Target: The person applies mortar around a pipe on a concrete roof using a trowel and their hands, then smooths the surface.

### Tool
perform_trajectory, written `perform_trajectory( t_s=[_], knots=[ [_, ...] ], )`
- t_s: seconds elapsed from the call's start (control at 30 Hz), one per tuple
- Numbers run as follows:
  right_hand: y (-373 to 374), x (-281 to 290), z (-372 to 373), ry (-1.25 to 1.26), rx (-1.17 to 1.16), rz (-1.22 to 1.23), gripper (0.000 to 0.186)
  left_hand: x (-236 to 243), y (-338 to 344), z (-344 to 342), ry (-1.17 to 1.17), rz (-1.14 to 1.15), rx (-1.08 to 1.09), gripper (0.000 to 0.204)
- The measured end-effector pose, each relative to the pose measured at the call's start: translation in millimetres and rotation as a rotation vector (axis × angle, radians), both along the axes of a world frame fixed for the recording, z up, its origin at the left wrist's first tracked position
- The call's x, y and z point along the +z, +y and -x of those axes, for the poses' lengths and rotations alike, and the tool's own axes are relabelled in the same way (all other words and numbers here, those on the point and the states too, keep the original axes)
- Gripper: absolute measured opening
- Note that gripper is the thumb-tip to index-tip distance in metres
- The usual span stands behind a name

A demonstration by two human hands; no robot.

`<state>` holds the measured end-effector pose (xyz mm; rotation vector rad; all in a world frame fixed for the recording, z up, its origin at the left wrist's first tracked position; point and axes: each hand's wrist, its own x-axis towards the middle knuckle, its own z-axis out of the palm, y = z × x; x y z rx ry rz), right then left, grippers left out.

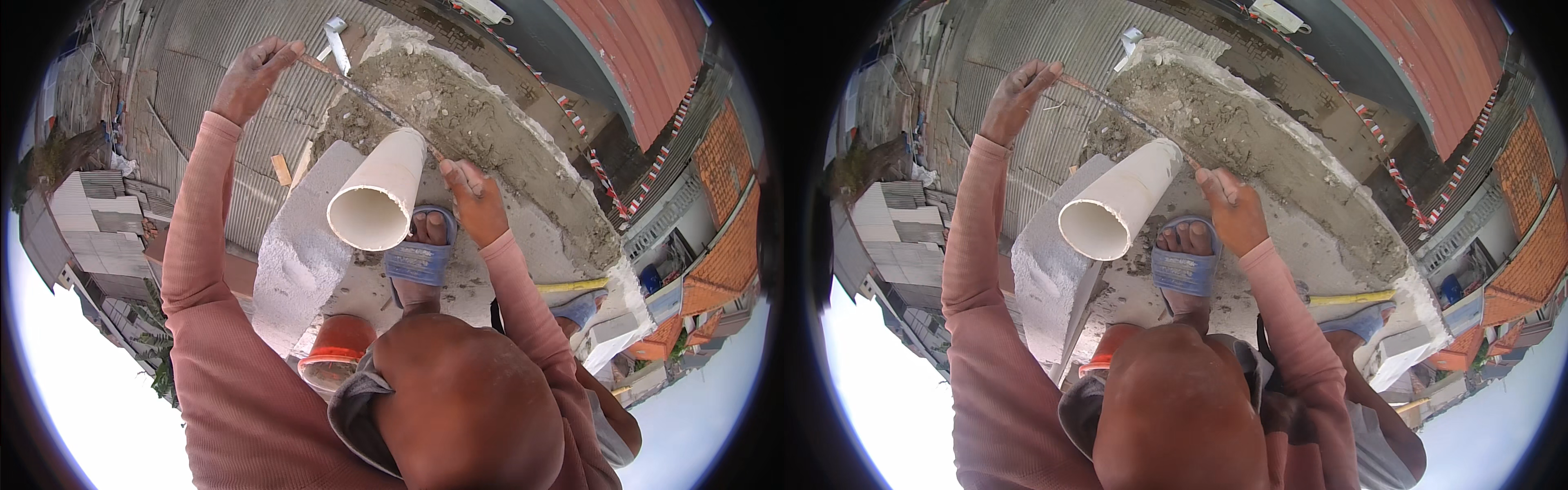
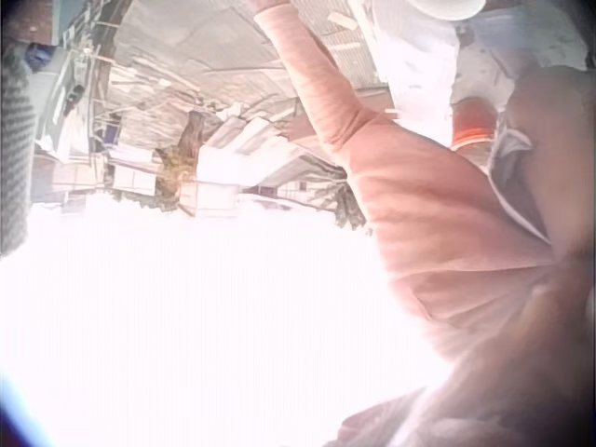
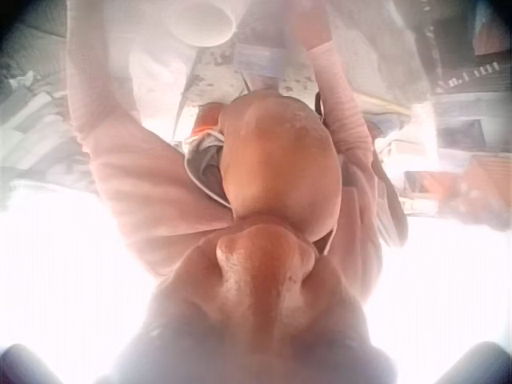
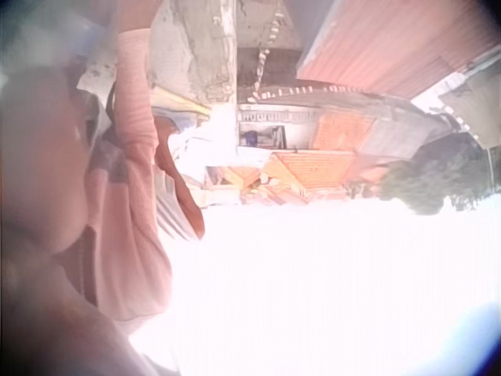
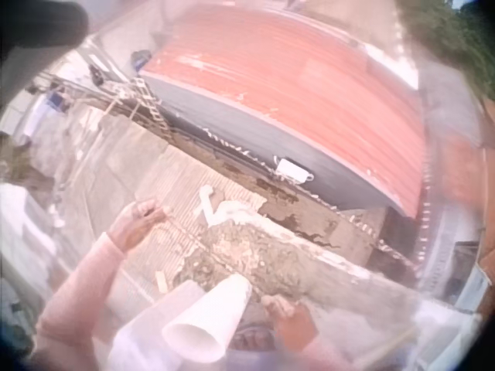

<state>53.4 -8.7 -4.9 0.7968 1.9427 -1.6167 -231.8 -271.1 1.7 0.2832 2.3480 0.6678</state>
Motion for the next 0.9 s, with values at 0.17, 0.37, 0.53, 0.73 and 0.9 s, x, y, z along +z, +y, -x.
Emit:
perform_trajectory(
  t_s=[0.17, 0.37, 0.53, 0.73, 0.9],
  knots=[
    [23, 12, -56, -0.061, 0.046, -0.039, 0.045, -9, 38, -69, 0.091, -0.124, -0.169, 0.039],
    [-2, 4, -6, -0.051, -0.001, 0.037, 0.044, -7, -7, -7, -0.001, -0.1, -0.003, 0.046],
    [17, 13, -80, -0.091, 0.0, -0.017, 0.043, -10, 38, -56, 0.077, -0.204, -0.195, 0.044],
    [14, 15, -71, -0.093, -0.009, -0.012, 0.041, -10, 39, -46, -0.151, -0.105, -0.074, 0.041],
    [25, 14, -79, -0.042, -0.046, -0.005, 0.04, -14, 30, -67, 0.086, -0.267, -0.169, 0.043]
  ],
)
